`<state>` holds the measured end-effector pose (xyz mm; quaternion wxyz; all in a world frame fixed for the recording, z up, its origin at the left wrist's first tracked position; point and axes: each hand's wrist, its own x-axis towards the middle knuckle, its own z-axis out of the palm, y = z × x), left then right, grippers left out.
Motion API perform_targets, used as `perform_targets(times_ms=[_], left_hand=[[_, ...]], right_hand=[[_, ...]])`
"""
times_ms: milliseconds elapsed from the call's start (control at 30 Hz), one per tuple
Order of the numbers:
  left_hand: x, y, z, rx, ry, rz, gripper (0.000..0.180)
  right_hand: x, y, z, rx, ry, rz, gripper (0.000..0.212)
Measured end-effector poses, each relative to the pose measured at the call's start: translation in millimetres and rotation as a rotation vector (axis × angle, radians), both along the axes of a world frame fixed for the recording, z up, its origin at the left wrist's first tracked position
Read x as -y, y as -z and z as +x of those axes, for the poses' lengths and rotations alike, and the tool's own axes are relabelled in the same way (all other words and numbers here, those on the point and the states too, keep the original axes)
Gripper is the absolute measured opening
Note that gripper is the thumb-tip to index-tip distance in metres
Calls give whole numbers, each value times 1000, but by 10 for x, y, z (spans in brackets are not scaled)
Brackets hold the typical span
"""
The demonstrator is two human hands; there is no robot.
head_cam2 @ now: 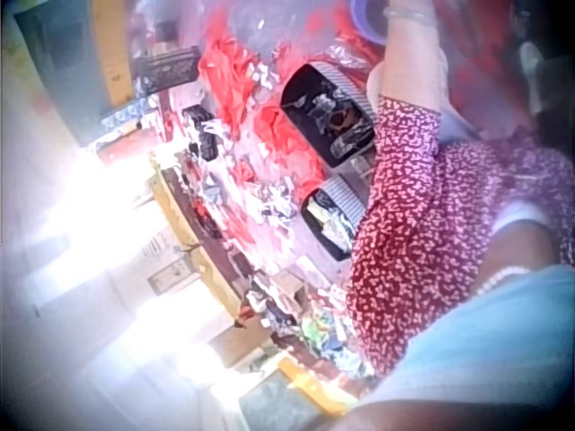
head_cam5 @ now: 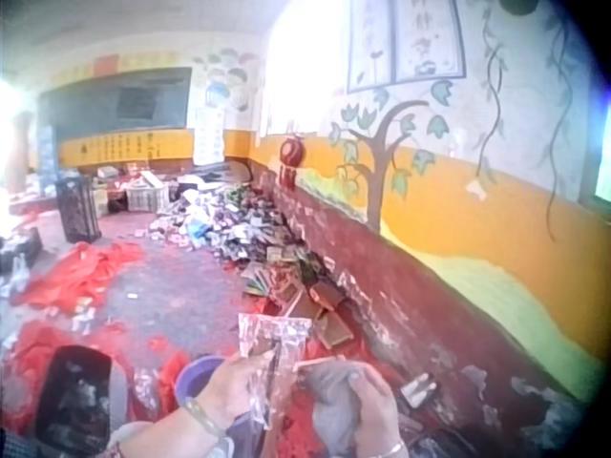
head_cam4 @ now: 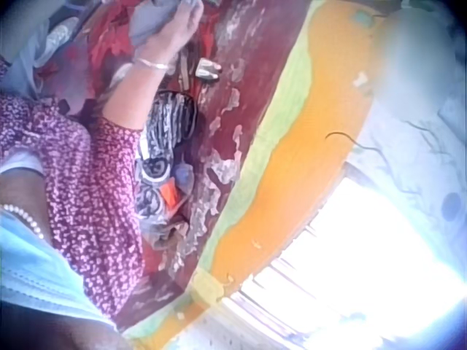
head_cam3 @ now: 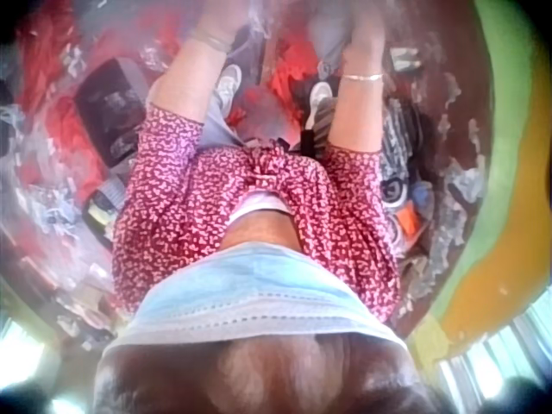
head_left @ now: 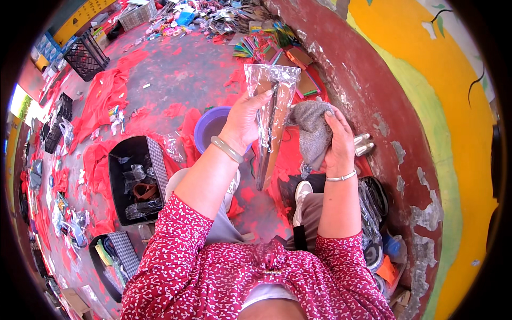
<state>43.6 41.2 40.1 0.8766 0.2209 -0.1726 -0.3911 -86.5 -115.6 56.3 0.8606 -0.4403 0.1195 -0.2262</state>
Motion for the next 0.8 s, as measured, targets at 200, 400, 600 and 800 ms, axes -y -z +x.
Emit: perform_targets(times_ms=[200,400,600,800], left_hand=[[43,-58,-72,-58,-22,33,26],[104,5,-143,-35,33,42,30],[152,6,-262,-22,96,74,31],[206,4,-378,269,-18,129,37]], right_hand=[[-73,-9,29,218,-133,264,40],[-271,50,88,190,-208,-56,60],[-364,213,180,227,-46,-280,65],[-325,353,252,77,68,6,41]])
